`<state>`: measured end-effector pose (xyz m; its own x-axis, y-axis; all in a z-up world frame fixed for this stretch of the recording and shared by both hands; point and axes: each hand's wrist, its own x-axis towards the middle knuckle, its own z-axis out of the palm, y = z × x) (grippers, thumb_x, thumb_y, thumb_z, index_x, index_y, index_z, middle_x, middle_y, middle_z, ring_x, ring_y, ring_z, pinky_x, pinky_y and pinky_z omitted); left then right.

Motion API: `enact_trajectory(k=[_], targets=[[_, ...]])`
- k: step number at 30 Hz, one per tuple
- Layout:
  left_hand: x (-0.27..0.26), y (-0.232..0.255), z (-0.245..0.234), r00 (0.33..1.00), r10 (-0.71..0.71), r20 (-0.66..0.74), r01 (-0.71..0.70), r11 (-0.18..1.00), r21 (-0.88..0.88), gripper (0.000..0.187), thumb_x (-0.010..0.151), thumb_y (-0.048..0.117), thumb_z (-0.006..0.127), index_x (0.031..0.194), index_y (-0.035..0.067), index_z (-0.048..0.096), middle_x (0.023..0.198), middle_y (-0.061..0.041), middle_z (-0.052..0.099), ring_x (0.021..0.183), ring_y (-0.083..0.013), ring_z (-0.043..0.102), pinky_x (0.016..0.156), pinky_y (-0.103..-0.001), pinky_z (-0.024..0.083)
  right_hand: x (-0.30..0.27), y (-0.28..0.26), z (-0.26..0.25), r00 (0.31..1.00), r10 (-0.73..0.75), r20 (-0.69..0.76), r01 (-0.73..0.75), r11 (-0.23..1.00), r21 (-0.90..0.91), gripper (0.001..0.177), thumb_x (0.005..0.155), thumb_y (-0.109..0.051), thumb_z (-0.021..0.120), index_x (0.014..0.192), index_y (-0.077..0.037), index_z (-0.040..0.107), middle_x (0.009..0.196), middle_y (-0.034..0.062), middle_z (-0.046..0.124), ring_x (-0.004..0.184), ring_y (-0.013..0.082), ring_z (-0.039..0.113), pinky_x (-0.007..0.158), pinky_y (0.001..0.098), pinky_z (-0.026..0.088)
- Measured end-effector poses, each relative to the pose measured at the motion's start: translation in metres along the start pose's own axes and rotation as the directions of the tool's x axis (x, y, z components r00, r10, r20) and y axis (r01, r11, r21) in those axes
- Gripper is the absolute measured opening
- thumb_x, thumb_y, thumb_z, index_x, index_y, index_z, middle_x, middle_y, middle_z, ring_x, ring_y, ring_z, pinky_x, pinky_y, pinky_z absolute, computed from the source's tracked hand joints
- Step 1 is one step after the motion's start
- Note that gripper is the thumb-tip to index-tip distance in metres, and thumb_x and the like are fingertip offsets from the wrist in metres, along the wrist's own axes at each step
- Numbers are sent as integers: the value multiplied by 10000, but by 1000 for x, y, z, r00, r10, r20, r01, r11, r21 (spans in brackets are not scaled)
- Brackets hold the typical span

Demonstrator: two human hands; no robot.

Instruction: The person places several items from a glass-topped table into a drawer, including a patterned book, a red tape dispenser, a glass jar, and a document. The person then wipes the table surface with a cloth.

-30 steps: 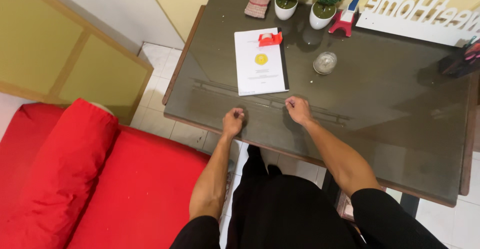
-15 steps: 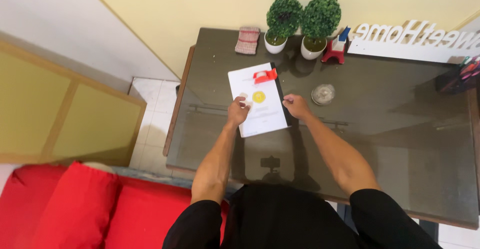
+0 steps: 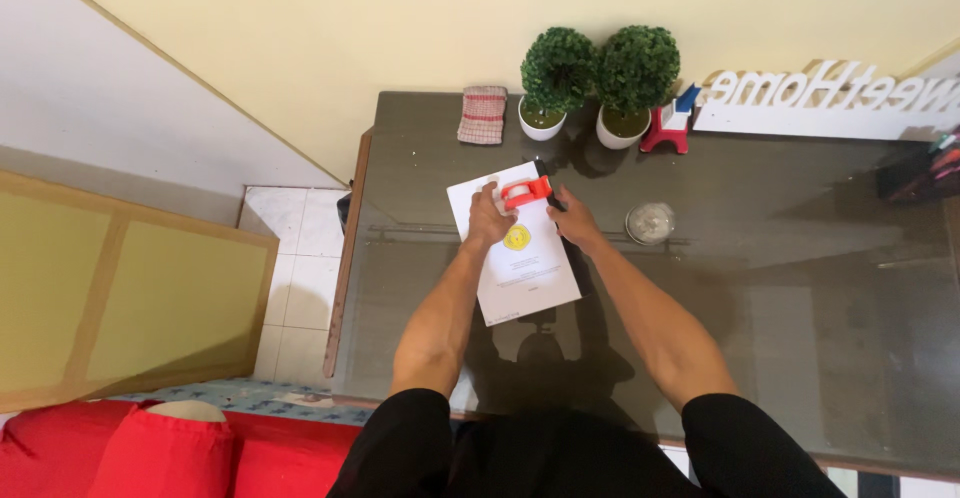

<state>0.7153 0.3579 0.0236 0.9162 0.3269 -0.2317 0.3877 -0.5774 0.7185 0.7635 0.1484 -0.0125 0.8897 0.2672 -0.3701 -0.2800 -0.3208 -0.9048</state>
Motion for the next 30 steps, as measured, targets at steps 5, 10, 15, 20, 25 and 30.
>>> enact_trajectory(k=[5,10,15,20,25,30], targets=[[13,-7,9,995,95,-6,-95,995,-2,879,718,161,881,1487,122,458,1388,-196,517,1221,-353,590,1032,-400,506,3,3,7,993,79,83,-84,994,63,631,967,-239,663,1566,-176,478,1244,112,679,855,143,616,654,299,544],[17,-14,16,996,93,-4,-93,995,-35,566,830,95,774,1376,110,627,1337,-150,616,1120,-294,681,996,-369,546,2,5,11,996,53,70,-55,998,22,596,941,-236,668,1504,-152,491,1293,38,676,888,114,665,653,315,558],[-12,-11,3,995,102,9,-102,993,-58,531,838,58,760,1351,104,634,1327,-151,616,1090,-299,682,971,-373,545,-12,11,15,997,49,65,-47,998,-32,595,928,-202,667,1491,-136,486,1339,27,657,859,153,669,654,319,561],[-41,-13,-1,992,128,-17,-128,990,-51,510,835,66,780,1327,97,652,1307,-152,635,1091,-298,685,972,-374,545,-29,22,23,997,-17,77,19,1000,-24,667,916,-151,676,1526,-93,413,1396,93,612,864,170,685,675,317,537],[-73,-17,5,996,85,-20,-86,994,-64,511,820,70,783,1314,104,655,1288,-140,644,1079,-295,686,958,-379,548,-56,33,26,969,-231,88,239,966,-102,723,916,-100,703,1560,-57,378,1372,170,603,904,163,706,812,299,556],[-110,-25,15,992,124,-7,-124,992,-1,509,825,66,783,1319,99,664,1268,-157,654,1102,-313,675,977,-390,537,-84,45,19,974,-189,122,198,978,-66,733,881,-22,676,1557,-102,404,1246,148,630,812,191,692,739,320,568]])
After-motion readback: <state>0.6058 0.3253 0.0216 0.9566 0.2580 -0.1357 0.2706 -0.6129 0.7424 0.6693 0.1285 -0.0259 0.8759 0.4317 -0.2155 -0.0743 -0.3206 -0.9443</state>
